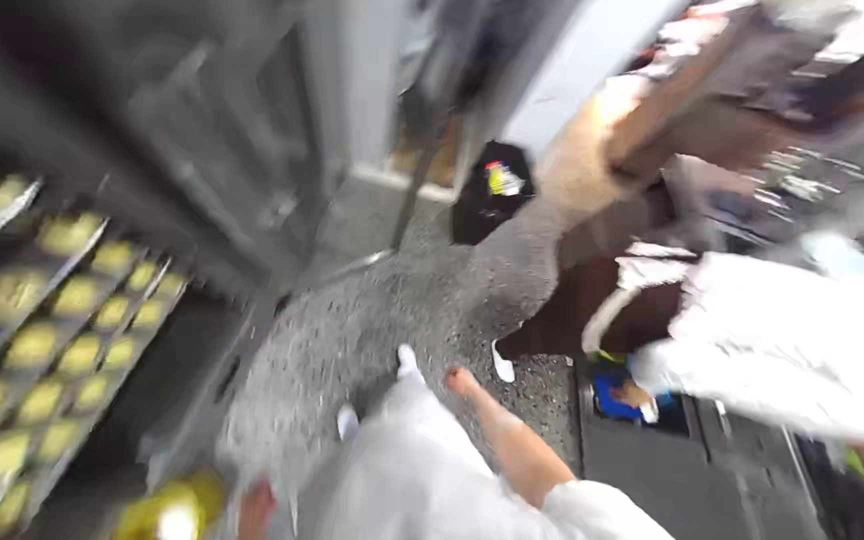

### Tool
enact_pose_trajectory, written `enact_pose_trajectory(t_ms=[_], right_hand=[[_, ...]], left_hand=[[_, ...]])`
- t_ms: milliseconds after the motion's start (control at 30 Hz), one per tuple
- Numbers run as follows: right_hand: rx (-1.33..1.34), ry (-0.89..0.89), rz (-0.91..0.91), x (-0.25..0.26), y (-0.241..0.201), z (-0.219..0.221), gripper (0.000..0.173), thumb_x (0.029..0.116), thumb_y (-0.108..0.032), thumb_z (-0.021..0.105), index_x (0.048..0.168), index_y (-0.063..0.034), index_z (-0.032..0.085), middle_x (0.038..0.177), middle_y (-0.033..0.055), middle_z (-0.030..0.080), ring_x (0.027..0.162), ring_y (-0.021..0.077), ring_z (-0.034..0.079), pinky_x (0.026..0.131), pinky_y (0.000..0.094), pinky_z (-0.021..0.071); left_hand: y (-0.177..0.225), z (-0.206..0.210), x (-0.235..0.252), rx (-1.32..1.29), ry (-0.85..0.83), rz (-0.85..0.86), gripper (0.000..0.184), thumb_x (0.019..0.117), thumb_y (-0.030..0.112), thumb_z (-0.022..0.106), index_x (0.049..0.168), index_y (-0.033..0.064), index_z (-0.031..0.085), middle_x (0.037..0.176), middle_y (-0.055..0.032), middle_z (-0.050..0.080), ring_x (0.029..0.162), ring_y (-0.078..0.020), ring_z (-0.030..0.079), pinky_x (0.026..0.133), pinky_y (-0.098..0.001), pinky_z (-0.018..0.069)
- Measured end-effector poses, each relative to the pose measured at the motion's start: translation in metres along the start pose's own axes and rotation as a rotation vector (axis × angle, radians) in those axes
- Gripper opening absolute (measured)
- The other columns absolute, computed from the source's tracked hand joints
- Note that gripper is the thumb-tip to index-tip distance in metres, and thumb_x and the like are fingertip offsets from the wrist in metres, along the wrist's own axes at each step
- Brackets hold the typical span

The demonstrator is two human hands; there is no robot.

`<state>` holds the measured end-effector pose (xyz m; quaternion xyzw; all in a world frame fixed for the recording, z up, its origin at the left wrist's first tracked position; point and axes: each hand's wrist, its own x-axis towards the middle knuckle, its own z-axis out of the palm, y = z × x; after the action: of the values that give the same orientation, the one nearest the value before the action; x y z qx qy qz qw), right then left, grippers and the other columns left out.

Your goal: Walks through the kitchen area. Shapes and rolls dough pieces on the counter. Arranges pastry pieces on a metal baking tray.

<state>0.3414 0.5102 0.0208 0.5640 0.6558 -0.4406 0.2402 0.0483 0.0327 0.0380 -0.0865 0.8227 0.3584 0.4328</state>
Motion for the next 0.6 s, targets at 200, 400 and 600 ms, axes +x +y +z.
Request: enact_pose_trajectory(t_ms=[200, 400, 600], right_hand=[[-0.115, -0.111, -0.142, 0.104, -0.048, -0.053, 0.039, 0.1038, -0.033, 0.056, 0.129, -0.004, 0.066, 0.114, 0.0185, 0.073, 0.1, 0.0291, 0.072, 0.091, 0.0503, 0.0576], [-0.376, -0.252, -0.11, 0.176, -0.078, -0.104, 0.042, 0.1035, -0.038, 0.057, 0.13, -0.0061, 0.066, 0.117, 0.018, 0.072, 0.103, 0.0301, 0.071, 0.092, 0.0509, 0.0555], [-0.533, -0.303, -0.244, 0.224, -0.15, -0.117, 0.043, 0.1029, -0.037, 0.058, 0.13, -0.0057, 0.066, 0.116, 0.0195, 0.072, 0.104, 0.0332, 0.07, 0.093, 0.0542, 0.0545]], left_hand=[[-0.033, 0.069, -0.009, -0.178, 0.144, -0.323, 0.041, 0.101, 0.02, 0.061, 0.133, -0.0047, 0.058, 0.126, -0.026, 0.066, 0.113, -0.037, 0.067, 0.1, -0.0541, 0.0537], [-0.016, 0.157, -0.068, -0.282, 0.242, -0.462, 0.035, 0.1031, 0.015, 0.052, 0.132, -0.0025, 0.06, 0.122, -0.025, 0.067, 0.109, -0.0359, 0.068, 0.097, -0.0538, 0.0539], [-0.024, 0.225, -0.122, -0.399, 0.353, -0.562, 0.035, 0.1056, 0.021, 0.049, 0.128, -0.0018, 0.064, 0.117, -0.0269, 0.068, 0.106, -0.0387, 0.067, 0.095, -0.058, 0.0523]])
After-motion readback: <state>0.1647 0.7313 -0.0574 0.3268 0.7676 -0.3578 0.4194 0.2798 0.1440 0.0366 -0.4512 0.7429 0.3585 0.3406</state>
